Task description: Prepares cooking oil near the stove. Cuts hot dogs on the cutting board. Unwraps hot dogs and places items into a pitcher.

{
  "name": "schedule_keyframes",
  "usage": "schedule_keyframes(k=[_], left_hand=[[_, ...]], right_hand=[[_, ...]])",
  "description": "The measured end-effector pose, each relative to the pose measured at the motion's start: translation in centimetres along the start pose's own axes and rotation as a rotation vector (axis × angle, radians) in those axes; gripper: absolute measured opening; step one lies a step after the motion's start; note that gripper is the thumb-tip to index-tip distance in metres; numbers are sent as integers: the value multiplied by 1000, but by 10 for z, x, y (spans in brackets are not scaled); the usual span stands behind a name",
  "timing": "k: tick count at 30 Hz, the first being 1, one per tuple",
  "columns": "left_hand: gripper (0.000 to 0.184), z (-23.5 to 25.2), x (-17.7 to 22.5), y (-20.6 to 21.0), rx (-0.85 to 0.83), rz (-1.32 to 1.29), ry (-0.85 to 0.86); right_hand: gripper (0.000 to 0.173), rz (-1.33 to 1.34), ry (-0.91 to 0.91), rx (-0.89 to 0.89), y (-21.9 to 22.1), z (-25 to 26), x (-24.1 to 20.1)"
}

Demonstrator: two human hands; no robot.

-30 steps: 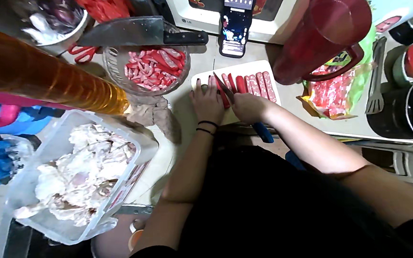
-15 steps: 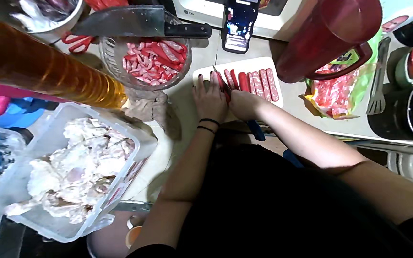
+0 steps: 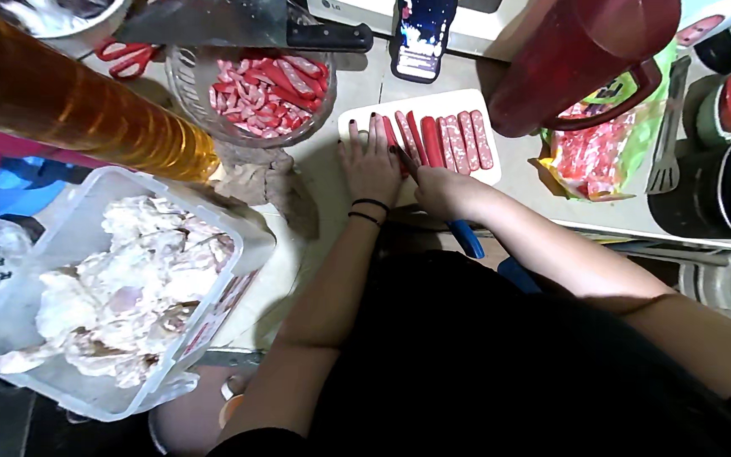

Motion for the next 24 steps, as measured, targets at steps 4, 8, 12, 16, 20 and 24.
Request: schedule_keyframes(k=[4, 8, 12, 16, 20, 24], left_hand=[[55, 0, 0, -1, 9, 8, 2], [55, 1, 0, 0, -7, 29, 0], [56, 1, 0, 1, -24, 43, -4], [56, 2, 1, 0, -35, 49, -6], [56, 1, 2, -2, -70, 25, 6], [55, 1, 5, -10, -25, -79, 13]], right_hand=[[22, 27, -13, -8, 10, 2, 6], [21, 111, -55, -21, 16, -5, 16], [22, 161, -66, -64, 28, -14, 26], [20, 122, -46, -42, 45, -32, 46], [23, 96, -86, -140, 45, -56, 73], [26, 363, -97, -166, 30, -73, 115]])
Point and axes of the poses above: each hand's wrist, its own z-axis towards the middle knuckle, its own y-axis out of the palm, x = y × z, the point moved 7 cm from there along z, towards the middle knuckle, and after that the axes turned 13 degrees about y, right-handed, at the moved point
